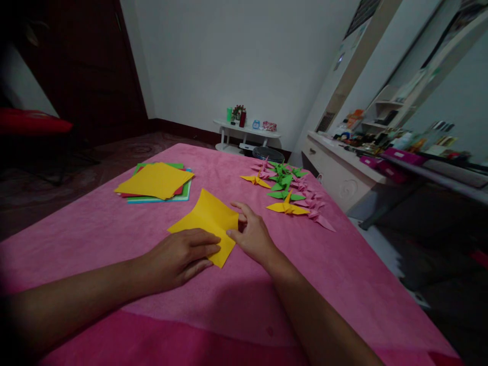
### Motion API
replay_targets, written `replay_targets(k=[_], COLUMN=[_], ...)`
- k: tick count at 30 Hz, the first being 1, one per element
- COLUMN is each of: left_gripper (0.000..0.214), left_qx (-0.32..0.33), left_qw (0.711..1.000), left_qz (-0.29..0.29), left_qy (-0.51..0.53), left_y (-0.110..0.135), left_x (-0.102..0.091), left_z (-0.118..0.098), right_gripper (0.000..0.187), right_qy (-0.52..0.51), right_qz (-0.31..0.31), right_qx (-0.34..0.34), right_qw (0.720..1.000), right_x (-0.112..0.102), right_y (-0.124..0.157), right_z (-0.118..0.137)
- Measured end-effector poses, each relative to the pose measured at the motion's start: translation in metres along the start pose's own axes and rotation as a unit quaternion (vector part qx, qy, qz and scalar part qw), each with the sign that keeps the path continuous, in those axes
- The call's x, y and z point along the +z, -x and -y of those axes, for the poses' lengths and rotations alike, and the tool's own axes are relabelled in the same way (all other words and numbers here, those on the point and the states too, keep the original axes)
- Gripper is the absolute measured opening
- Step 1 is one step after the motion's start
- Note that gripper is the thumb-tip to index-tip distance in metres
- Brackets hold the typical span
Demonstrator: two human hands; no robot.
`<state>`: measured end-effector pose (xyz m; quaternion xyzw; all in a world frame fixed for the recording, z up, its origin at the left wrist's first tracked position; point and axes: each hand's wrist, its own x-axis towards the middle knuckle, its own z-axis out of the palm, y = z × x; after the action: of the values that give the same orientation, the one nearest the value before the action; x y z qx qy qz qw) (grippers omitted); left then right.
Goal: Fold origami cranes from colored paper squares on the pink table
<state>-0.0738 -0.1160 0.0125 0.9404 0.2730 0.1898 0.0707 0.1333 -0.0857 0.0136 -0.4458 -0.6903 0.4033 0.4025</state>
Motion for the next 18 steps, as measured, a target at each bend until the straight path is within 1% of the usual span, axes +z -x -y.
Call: replay_targets(k=[4,6,8,10,13,16,18], left_gripper=[0.031,0.032,0.033,0.033,0.034,0.035,0.034], left_qx=[-0.002,-0.003,-0.003,-0.005,-0.008,-0.027,-0.043], left_qw=[1.0,1.0,1.0,1.0,1.0,0.999,0.999], left_qz=[0.002,0.004,0.006,0.006,0.005,-0.007,-0.017], left_qy=[-0.002,-0.004,-0.005,-0.002,0.016,0.032,0.027], left_y=[0.0001,0.0006,0.0013,0.002,0.0019,-0.0008,-0.0033], left_x=[-0.0003,-0.0003,-0.0003,-0.0007,-0.0024,-0.0038,-0.0037], left_z=[0.0003,0.0005,0.0006,0.0005,0.0012,0.0052,0.01], right_gripper=[0.065,0.061,0.052,0.038,0.02,0.011,0.01], right_qy=[0.024,0.052,0.097,0.137,0.165,0.181,0.181], right_qz=[-0.003,-0.012,-0.018,-0.017,-0.012,-0.012,-0.013], right_qx=[0.002,-0.006,-0.018,-0.027,-0.036,-0.039,-0.036], right_qw=[1.0,0.999,0.995,0.99,0.986,0.983,0.983], right_x=[0.0008,0.0006,0.0006,0.001,0.0024,0.004,0.005], right_y=[0.0004,0.0004,0.0009,0.0016,0.0024,0.0023,0.002], right_z=[0.0023,0.0013,-0.0007,-0.0027,-0.0042,-0.0053,-0.0067])
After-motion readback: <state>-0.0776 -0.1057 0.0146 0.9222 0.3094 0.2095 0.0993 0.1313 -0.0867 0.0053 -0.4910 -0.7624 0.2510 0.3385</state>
